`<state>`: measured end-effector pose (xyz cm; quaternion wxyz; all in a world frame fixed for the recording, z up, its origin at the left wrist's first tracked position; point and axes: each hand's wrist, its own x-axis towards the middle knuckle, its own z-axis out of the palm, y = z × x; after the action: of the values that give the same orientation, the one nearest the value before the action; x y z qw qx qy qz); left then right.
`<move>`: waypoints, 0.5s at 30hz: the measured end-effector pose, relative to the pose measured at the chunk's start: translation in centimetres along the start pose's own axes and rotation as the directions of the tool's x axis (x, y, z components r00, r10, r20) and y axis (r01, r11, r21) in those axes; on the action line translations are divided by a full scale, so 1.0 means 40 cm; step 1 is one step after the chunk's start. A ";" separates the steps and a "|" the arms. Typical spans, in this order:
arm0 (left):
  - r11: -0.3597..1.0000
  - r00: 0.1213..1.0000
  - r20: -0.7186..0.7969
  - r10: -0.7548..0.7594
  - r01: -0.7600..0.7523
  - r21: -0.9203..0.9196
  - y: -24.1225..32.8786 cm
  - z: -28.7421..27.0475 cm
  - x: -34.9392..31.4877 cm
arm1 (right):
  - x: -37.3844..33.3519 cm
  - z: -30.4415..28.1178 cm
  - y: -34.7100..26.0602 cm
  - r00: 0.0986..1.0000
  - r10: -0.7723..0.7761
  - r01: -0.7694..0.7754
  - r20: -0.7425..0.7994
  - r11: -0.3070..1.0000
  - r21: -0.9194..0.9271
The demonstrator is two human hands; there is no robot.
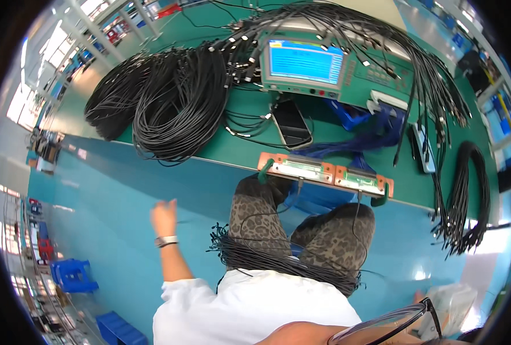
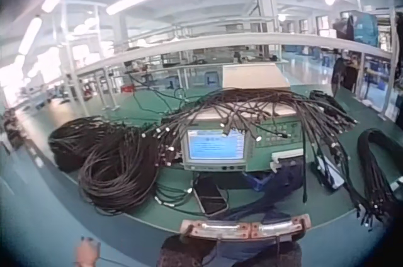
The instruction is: Testing the connectivity and quality of electrical wire harnesses using a specialized testing console.
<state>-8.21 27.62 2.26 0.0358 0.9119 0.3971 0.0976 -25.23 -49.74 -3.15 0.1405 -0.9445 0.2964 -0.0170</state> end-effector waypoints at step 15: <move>0.459 1.000 -0.010 0.008 -0.012 -0.888 0.130 -0.115 0.199 | 0.055 -0.060 -0.566 0.953 -0.155 -0.029 0.259 0.806 0.591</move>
<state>-0.13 29.85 8.71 0.5032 0.7625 0.2831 0.2918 -11.13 -33.82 5.30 0.4679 -0.8554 0.2204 0.0283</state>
